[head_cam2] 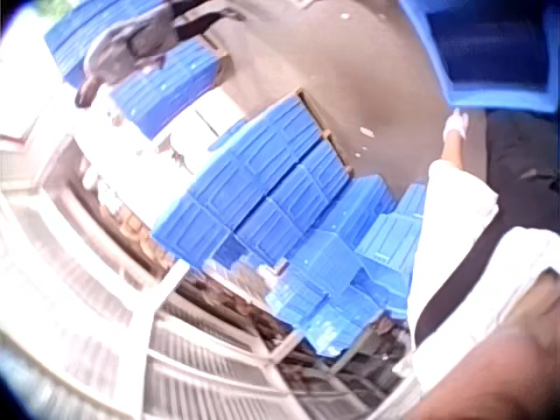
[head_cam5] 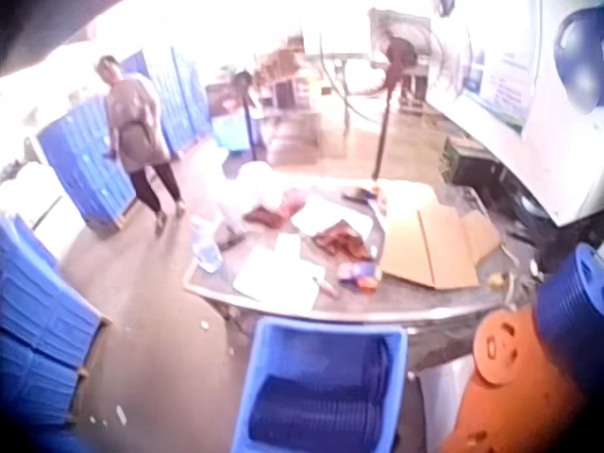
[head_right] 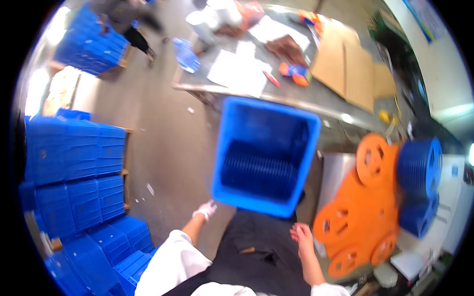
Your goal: The person picks up blue plastic spools from a blue crate and stacks them onto a pile on a nearby table. The person handles the spools one by one, placing them on top of the existing stack.
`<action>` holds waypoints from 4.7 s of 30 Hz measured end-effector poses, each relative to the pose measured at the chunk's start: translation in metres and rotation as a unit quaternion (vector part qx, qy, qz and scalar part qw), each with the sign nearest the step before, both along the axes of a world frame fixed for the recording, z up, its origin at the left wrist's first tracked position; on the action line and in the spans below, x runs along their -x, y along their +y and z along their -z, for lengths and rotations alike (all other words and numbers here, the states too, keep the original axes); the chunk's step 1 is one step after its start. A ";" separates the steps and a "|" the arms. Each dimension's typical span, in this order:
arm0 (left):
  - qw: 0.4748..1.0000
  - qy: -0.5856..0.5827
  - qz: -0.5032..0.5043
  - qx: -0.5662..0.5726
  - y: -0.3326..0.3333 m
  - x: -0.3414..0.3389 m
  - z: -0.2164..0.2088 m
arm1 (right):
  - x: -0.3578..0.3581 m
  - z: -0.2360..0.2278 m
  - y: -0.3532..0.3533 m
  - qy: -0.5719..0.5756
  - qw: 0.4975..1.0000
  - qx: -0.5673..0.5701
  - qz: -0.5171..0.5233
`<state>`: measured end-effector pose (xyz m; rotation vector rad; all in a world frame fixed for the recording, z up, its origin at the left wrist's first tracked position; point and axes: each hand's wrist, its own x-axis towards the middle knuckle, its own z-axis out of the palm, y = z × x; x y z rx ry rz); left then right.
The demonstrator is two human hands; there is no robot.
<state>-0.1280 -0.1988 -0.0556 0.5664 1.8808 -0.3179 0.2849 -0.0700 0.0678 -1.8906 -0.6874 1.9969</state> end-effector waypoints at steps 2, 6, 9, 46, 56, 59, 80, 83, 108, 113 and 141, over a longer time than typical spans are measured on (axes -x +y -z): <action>0.993 -0.010 -0.069 -0.098 -0.016 0.010 0.013 | 0.011 -0.002 0.003 0.013 1.000 -0.009 -0.025; 0.973 -0.060 -0.139 -0.175 0.006 0.020 -0.062 | 0.049 -0.023 0.013 0.045 0.995 -0.044 -0.081; 0.977 -0.051 -0.061 -0.199 0.019 0.037 -0.102 | 0.069 -0.043 0.019 0.045 0.989 -0.085 -0.115; 0.986 -0.018 0.006 -0.164 -0.160 0.069 -0.116 | 0.079 -0.059 -0.018 0.022 0.872 -0.271 -0.408; 0.989 -0.013 -0.104 -0.105 -0.203 0.067 -0.109 | 0.101 -0.060 -0.032 0.008 0.878 -0.238 -0.415; 0.986 -0.001 -0.106 -0.129 -0.203 0.068 -0.110 | 0.106 -0.067 -0.034 0.002 0.874 -0.242 -0.421; 0.978 -0.021 -0.143 -0.149 -0.189 0.066 -0.061 | 0.119 -0.088 -0.036 -0.024 0.869 -0.236 -0.434; 0.978 -0.018 -0.132 -0.159 -0.195 0.063 -0.063 | 0.124 -0.101 -0.040 -0.019 0.856 -0.257 -0.448; 0.982 -0.016 -0.111 -0.154 -0.187 0.062 -0.095 | 0.115 -0.084 -0.039 -0.024 0.857 -0.239 -0.456; 0.973 -0.015 -0.163 -0.161 -0.202 0.054 -0.084 | 0.123 -0.072 -0.031 0.003 0.830 -0.247 -0.500; 0.975 -0.009 -0.169 -0.143 -0.139 -0.096 -0.110 | 0.049 -0.030 0.082 0.050 0.792 -0.276 -0.542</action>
